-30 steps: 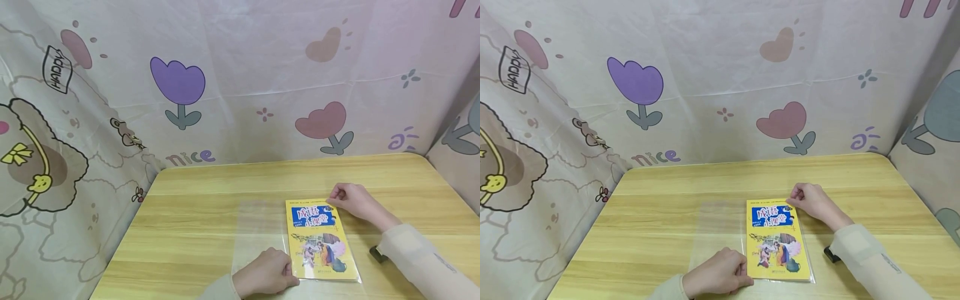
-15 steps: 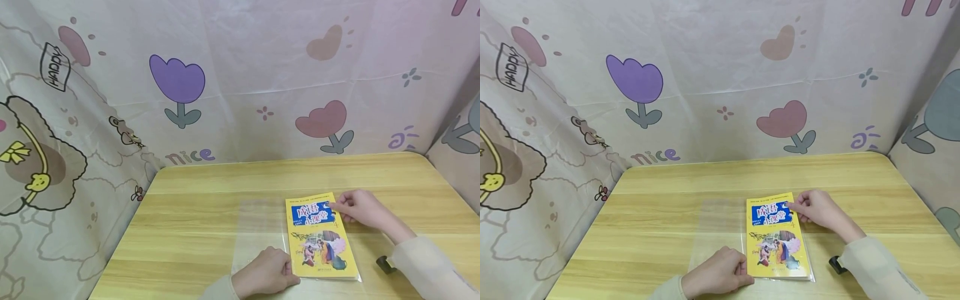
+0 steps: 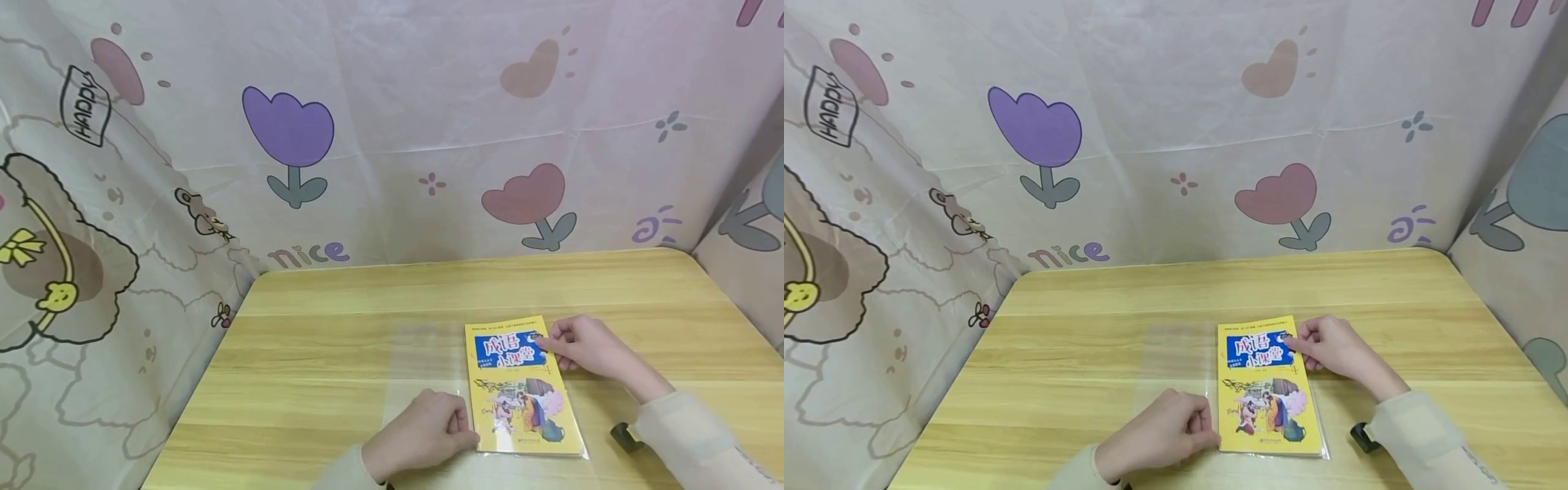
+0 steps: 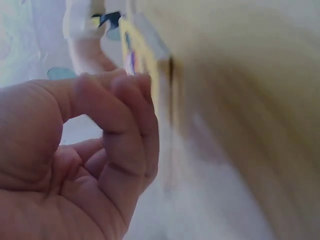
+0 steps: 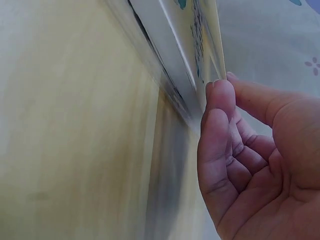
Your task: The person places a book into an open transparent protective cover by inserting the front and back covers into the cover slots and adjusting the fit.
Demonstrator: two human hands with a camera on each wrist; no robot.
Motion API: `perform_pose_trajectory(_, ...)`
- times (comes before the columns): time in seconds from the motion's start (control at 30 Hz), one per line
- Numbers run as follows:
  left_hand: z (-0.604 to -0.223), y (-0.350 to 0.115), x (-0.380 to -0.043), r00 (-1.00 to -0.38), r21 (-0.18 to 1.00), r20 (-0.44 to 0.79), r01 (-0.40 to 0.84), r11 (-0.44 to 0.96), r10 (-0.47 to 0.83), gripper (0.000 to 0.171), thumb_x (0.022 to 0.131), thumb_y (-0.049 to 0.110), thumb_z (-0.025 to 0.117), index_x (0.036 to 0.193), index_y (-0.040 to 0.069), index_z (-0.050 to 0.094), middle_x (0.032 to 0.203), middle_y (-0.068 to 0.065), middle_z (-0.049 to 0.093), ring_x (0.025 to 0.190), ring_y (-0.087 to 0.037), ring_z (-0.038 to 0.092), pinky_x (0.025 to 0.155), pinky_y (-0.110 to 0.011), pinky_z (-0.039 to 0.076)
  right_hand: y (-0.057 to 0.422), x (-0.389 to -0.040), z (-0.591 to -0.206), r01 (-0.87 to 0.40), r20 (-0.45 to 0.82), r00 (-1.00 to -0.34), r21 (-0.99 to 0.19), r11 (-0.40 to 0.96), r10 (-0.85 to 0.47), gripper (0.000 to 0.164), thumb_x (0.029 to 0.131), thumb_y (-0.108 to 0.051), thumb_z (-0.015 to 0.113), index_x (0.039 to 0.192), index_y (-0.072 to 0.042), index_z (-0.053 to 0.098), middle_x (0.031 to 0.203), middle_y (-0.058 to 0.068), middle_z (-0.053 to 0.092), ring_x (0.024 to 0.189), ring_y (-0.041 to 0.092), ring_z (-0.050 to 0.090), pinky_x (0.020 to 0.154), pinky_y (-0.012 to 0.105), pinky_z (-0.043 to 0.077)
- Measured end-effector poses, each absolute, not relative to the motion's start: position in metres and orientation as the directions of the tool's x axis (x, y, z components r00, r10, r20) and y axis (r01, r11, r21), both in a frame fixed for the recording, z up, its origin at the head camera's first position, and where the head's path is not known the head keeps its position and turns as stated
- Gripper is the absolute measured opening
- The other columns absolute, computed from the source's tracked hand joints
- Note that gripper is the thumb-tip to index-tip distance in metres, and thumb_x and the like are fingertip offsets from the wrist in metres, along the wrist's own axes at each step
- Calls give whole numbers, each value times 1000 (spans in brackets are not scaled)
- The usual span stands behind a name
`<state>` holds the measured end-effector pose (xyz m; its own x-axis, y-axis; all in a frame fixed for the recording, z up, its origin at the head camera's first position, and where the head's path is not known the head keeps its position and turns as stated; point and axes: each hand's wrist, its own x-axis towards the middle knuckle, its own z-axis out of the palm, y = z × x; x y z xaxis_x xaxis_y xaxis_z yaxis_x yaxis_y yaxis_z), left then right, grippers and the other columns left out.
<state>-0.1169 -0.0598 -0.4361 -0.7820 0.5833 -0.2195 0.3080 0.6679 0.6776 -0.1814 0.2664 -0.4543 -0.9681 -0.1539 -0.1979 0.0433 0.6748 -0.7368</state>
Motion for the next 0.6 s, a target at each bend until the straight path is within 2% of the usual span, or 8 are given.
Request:
perform_pose_trajectory(0.2,-427,-74,-127,-845,683,-98,328,653,526,20,94,24,83,88,15,67,74,13,58,65,2,51,62,-16,48,267,-182,-457,47,-202,-967,-735,676,-153,27,104,-31,73,93,-6,68,71,1,68,64,16,62,55,23,53)
perform_pose_trajectory(0.3,-425,-79,-130,-874,641,-45,347,685,485,21,95,25,83,101,10,70,86,5,64,75,-3,54,70,-20,51,267,-183,-457,53,-209,-966,-735,676,-151,27,104,-31,73,93,-6,68,71,1,68,64,16,63,56,23,53)
perform_pose_trajectory(0.4,-425,-82,-132,-896,571,-17,356,740,444,39,97,32,80,123,5,70,111,-6,71,96,-13,64,87,-32,59,268,-183,-457,53,-212,-965,-732,679,-152,27,104,-31,73,94,-6,68,72,1,69,65,17,63,56,24,54)
perform_pose_trajectory(0.47,-426,-83,-133,-906,541,-29,341,769,422,54,99,36,77,139,1,64,134,-15,68,119,-26,67,105,-44,58,268,-184,-457,53,-214,-965,-727,684,-153,27,104,-31,73,94,-7,69,73,1,69,65,17,63,57,24,54)
perform_pose_trajectory(0.53,-428,-84,-135,-910,526,-44,329,784,411,68,101,39,74,151,-2,55,154,-23,58,141,-38,58,118,-55,50,269,-184,-457,46,-210,-965,-722,690,-156,26,104,-31,73,94,-7,69,73,1,68,66,17,62,57,24,54)
perform_pose_trajectory(0.6,-429,-85,-137,-912,516,-68,314,797,404,78,102,41,72,158,-6,45,164,-29,45,153,-45,46,125,-59,40,269,-185,-457,42,-209,-965,-720,693,-158,26,104,-31,73,94,-6,69,73,1,68,66,17,62,58,24,54)
